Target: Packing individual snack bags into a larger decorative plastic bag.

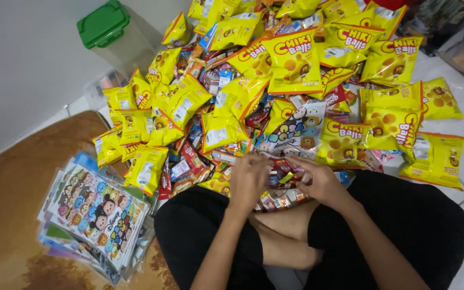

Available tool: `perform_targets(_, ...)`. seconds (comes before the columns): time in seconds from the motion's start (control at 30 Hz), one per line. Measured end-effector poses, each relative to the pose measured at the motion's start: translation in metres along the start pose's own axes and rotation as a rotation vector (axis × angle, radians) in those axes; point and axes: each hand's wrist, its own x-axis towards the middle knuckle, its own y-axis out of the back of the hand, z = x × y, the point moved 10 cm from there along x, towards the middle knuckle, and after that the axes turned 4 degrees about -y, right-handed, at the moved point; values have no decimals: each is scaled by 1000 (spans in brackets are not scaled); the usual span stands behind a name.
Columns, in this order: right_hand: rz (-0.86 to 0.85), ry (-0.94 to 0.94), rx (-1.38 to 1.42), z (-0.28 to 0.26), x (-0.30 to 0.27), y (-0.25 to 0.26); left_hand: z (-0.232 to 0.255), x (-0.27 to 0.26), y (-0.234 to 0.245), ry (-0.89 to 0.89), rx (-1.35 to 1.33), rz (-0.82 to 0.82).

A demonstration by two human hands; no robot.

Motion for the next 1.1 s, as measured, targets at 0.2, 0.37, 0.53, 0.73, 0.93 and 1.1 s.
perform_targets(0.2,31,45,-64,-16,-3,5,-94,-7,52,316,-127,-7)
perform_targets(0.37,59,96,-129,-1,2,3,-213,-72,25,652,175,-453)
perform_targets(0.53,33,88,-129,15,4,-1,-203,-95,-13,891,30,-782)
perform_targets(0.73,38,42,-169,-3,1,4,-203,-99,-35,853,79,-927)
perform_targets(0.93,13,-22,-162,-1,0,3,-194,-103,-26,890,45,-968)
perform_targets(1.1,21,-35,-144,3,1,3,-210,-114,-58,875,230,-916)
